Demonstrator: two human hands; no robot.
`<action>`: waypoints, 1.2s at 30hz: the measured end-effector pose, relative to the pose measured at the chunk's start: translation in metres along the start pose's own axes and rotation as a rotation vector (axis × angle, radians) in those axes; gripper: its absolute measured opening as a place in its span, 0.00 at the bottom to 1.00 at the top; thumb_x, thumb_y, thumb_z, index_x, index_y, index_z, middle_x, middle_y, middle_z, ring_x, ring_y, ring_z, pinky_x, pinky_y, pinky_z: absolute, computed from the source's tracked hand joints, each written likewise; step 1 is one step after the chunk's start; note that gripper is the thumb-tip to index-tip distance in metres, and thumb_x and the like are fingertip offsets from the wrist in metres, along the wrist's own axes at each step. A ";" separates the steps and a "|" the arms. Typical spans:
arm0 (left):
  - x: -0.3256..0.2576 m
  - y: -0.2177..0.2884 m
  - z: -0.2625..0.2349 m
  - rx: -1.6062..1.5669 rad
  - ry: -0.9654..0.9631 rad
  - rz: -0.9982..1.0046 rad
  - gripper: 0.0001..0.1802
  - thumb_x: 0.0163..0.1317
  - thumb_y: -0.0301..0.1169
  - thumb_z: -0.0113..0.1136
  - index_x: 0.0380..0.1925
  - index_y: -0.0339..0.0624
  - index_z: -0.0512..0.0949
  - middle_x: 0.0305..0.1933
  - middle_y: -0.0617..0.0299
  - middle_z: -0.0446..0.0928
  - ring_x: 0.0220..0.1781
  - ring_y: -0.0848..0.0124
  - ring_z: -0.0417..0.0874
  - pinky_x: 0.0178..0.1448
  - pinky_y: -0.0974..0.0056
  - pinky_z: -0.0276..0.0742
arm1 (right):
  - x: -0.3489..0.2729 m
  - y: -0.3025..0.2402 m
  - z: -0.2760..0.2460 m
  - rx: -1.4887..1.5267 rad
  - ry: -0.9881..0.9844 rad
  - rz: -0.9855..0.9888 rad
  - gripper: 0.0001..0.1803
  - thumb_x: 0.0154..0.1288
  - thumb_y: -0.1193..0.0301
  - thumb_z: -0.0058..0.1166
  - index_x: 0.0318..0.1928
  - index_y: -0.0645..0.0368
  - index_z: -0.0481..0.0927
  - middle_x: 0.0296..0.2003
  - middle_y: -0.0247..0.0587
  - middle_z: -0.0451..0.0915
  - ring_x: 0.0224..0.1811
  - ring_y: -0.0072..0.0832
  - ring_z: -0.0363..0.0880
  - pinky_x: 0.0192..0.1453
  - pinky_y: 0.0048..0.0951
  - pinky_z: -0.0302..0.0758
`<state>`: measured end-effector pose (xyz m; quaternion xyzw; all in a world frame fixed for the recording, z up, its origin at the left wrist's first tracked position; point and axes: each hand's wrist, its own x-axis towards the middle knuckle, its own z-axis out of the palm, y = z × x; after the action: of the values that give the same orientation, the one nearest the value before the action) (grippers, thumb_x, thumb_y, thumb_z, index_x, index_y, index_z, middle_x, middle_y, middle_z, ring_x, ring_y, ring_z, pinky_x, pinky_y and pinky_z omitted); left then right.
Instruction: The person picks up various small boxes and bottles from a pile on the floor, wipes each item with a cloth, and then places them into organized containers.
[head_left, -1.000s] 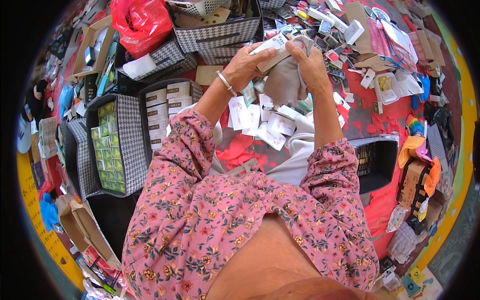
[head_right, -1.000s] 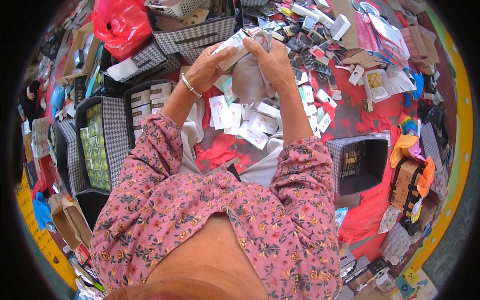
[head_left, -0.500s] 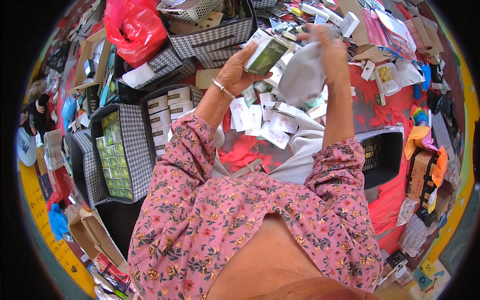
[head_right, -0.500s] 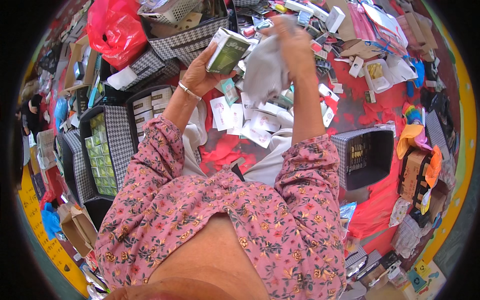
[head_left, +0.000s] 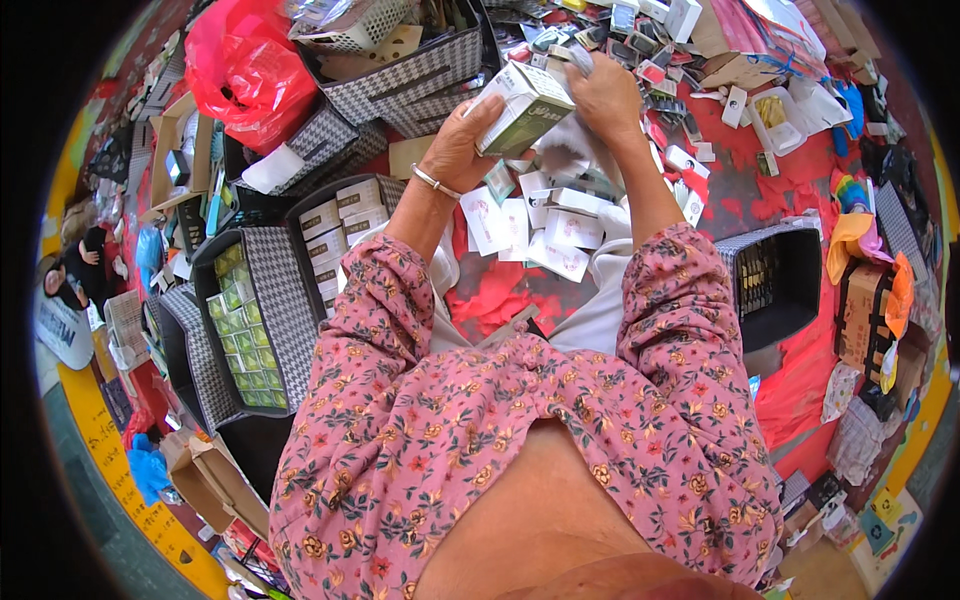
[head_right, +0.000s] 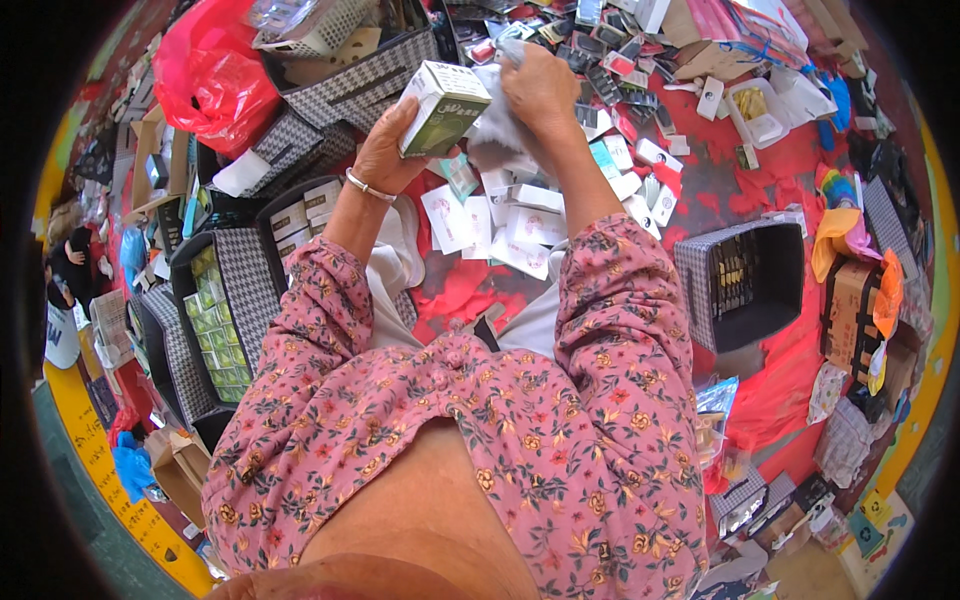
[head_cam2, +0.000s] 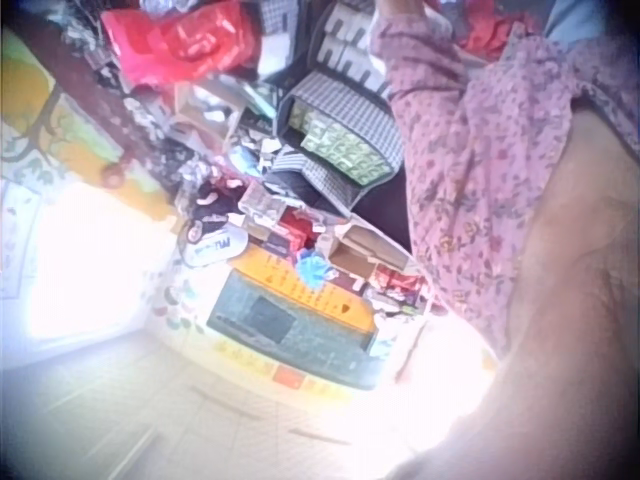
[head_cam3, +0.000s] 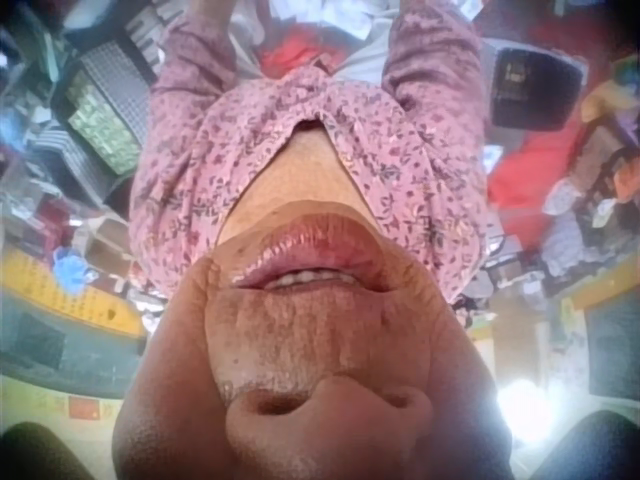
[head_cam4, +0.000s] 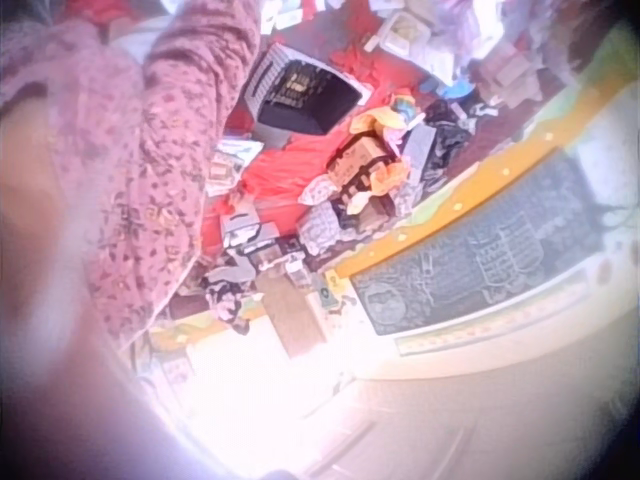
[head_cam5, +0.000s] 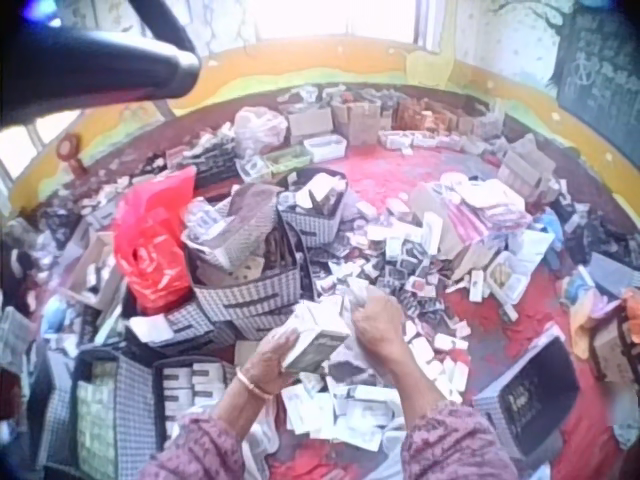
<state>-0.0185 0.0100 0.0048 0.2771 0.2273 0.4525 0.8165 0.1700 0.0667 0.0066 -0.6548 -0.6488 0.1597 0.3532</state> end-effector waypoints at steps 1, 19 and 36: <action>0.001 0.003 -0.002 -0.031 -0.022 0.029 0.22 0.59 0.40 0.53 0.47 0.35 0.68 0.42 0.55 0.76 0.41 0.67 0.79 0.40 0.58 0.79 | 0.002 -0.002 -0.004 -0.007 0.051 0.033 0.19 0.53 0.58 0.55 0.31 0.65 0.77 0.21 0.37 0.77 0.25 0.26 0.76 0.32 0.29 0.70; 0.002 0.019 -0.002 0.004 -0.013 -0.032 0.27 0.63 0.48 0.40 0.61 0.52 0.56 0.52 0.58 0.70 0.47 0.63 0.77 0.37 0.55 0.81 | -0.021 -0.044 -0.003 0.817 -0.444 0.447 0.17 0.53 0.58 0.58 0.34 0.61 0.79 0.28 0.34 0.78 0.28 0.19 0.74 0.30 0.21 0.70; 0.004 -0.020 -0.009 -0.255 0.132 -0.200 0.17 0.63 0.42 0.42 0.46 0.46 0.70 0.45 0.60 0.75 0.43 0.67 0.77 0.43 0.59 0.76 | -0.017 -0.046 0.009 0.072 0.152 -0.493 0.11 0.52 0.61 0.54 0.29 0.54 0.77 0.22 0.42 0.76 0.24 0.43 0.75 0.25 0.35 0.71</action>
<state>-0.0098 0.0073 -0.0159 0.1168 0.2477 0.4116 0.8692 0.1286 0.0485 0.0265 -0.4743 -0.7543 0.0421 0.4520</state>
